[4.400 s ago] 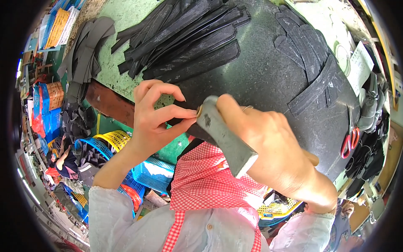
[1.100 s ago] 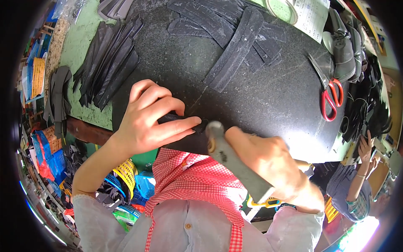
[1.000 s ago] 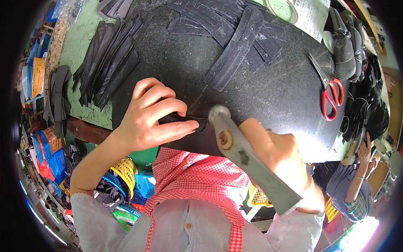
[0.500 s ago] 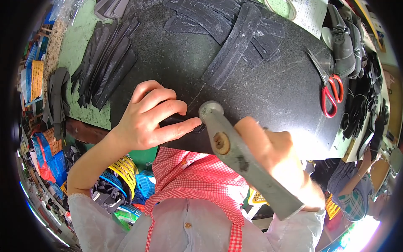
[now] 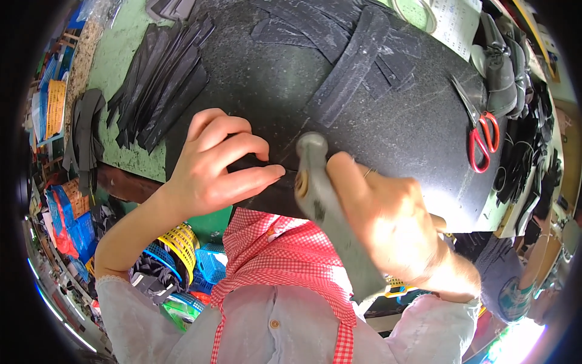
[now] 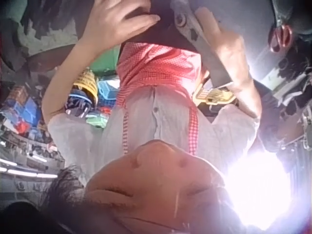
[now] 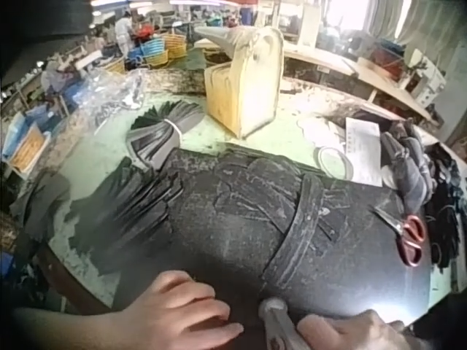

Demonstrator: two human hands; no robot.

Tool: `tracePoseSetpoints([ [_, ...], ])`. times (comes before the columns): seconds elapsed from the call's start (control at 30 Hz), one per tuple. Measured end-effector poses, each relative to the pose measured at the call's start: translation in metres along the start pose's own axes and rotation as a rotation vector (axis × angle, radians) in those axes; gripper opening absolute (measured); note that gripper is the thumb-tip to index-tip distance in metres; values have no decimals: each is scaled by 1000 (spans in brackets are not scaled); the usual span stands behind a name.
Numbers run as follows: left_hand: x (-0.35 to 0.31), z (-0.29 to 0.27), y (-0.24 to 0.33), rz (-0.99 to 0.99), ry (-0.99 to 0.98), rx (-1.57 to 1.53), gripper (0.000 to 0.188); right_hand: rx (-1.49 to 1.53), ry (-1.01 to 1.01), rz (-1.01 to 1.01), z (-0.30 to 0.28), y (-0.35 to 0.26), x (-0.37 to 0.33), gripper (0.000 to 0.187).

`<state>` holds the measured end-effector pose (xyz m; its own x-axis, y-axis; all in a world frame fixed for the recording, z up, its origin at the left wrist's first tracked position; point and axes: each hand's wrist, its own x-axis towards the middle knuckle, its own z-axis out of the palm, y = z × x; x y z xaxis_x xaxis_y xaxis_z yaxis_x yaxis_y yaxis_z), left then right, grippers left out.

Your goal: Using a hammer to flatten and bond shoe upper components on a workbench.

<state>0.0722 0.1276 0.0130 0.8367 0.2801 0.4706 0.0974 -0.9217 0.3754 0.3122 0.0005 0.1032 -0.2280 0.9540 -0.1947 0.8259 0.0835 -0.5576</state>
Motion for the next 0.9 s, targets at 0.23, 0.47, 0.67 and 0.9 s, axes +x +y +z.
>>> tracePoseSetpoints([
  [0.23, -9, -16, -11, 8, -10, 32, 29, 46, -71, 30, -6, -9, 17, 23],
  [0.47, -13, -29, -25, -54, -52, -61, 31, 209, -146, 38, -6, -18, 32, 15],
  [0.67, -18, -38, -36, -104, -89, -120, 33, 121, -227, -102, 8, -24, 37, 17],
  [0.9, -25, -48, -44, -128, -108, -132, 31, 89, -225, -97, 12, -31, 52, 27],
])
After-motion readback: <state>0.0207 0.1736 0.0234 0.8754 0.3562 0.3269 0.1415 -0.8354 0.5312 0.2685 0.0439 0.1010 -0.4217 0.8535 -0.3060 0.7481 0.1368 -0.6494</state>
